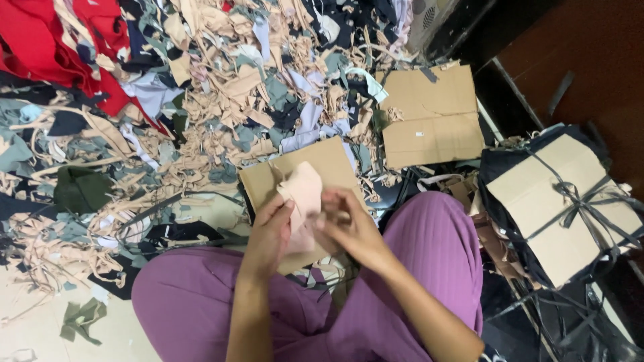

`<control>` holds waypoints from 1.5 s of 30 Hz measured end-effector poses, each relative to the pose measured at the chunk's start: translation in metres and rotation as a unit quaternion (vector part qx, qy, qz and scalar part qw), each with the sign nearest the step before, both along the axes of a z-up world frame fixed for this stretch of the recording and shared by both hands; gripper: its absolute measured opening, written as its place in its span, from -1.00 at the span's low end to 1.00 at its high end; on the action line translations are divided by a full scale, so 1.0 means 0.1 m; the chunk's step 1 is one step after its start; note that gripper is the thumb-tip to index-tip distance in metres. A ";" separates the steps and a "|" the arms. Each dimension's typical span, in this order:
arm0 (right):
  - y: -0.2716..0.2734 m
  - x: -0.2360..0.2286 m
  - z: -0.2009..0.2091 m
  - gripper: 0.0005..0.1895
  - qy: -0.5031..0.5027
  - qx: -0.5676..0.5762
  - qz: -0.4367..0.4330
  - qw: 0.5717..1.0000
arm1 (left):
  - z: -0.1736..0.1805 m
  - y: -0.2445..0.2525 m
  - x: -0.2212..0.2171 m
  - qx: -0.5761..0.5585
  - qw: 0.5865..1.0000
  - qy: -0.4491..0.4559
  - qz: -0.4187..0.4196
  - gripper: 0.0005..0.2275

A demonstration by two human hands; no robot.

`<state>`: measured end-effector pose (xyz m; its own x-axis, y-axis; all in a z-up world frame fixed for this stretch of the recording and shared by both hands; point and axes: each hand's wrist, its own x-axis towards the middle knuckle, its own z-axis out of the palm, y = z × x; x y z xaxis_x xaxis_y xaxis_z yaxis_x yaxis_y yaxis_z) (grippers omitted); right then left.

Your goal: The person sits on the floor and folds a sheet of light pink paper over a piece of cardboard. They then gather shredded fabric scraps from a large pile and place them on top of the folded paper, smoothing the material down.

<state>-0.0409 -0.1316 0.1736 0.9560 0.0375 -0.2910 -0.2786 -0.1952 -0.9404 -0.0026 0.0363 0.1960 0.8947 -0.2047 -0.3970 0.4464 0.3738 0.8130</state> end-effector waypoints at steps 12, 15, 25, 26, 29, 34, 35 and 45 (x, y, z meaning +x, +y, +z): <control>-0.13 0.23 -0.13 -0.92 -0.137 0.162 -0.183 0.960 | -0.14 0.13 -0.38 0.072 0.996 -0.025 0.042 -0.63; -0.02 0.17 0.01 -0.67 -0.187 0.115 -0.124 0.968 | -0.11 0.11 -0.41 0.128 0.989 -0.071 0.010 -0.63; -0.23 0.19 -0.09 -0.87 -0.124 0.112 -0.131 0.977 | 0.00 0.15 -0.48 0.173 0.979 -0.108 0.014 -0.72; -0.28 0.20 -0.09 -0.91 -0.111 0.206 -0.141 0.962 | -0.03 0.17 -0.48 0.173 0.977 -0.122 0.038 -0.77; -0.32 0.20 0.04 -0.93 -0.097 0.290 -0.149 0.941 | 0.02 0.16 -0.48 0.165 0.974 -0.129 0.084 -0.79; -0.34 0.09 0.25 -0.82 -0.125 0.230 -0.120 0.958 | -0.05 0.15 -0.52 0.201 0.959 -0.149 0.134 -0.81; -0.35 0.05 0.32 -0.79 -0.134 0.178 -0.079 0.972 | -0.12 0.17 -0.54 0.209 0.955 -0.149 0.148 -0.83; -0.56 0.12 0.45 -0.72 -0.156 -0.041 0.090 0.983 | -0.30 0.37 -0.81 0.312 0.939 -0.075 0.126 -0.94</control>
<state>-0.0290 -0.1875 0.2190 0.9793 0.2022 0.0066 0.0670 -0.2931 -0.9537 -0.0833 0.0731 0.1662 0.9387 0.2516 -0.2355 0.2713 -0.1184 0.9552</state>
